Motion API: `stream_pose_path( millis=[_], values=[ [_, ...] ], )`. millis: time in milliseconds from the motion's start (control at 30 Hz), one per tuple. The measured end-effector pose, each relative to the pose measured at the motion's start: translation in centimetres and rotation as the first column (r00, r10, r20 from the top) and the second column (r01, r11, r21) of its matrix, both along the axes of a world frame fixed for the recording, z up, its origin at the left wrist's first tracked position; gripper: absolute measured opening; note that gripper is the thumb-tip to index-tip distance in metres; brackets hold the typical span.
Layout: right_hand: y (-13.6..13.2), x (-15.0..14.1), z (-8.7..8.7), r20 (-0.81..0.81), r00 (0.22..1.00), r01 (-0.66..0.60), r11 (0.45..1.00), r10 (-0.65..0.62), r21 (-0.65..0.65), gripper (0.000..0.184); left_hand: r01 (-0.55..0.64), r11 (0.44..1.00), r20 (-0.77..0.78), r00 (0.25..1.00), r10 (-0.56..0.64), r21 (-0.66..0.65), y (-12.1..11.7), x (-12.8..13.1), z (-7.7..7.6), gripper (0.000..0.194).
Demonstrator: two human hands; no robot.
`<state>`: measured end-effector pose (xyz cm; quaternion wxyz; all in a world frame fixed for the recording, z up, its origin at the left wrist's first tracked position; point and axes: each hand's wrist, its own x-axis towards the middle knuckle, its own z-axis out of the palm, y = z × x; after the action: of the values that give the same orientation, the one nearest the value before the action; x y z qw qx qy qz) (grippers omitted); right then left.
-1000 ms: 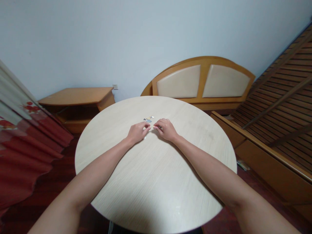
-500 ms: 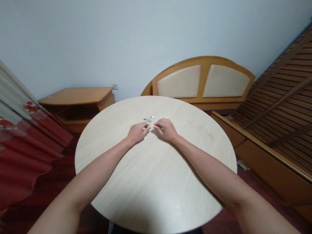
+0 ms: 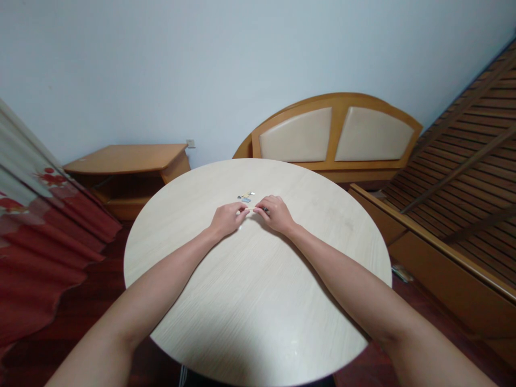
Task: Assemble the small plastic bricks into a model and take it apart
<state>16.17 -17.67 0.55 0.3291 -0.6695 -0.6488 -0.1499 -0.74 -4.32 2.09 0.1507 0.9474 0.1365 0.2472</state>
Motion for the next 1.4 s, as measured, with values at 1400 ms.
stream_pose_path(
  millis=[1400],
  values=[
    [-0.4, -0.4, 0.5, -0.071, 0.997, 0.018, 1.000, -0.018, 0.005, 0.021, -0.246, 0.969, -0.232, 0.941, 0.245, 0.022, 4.2, -1.8, 2.0, 0.028]
  ],
)
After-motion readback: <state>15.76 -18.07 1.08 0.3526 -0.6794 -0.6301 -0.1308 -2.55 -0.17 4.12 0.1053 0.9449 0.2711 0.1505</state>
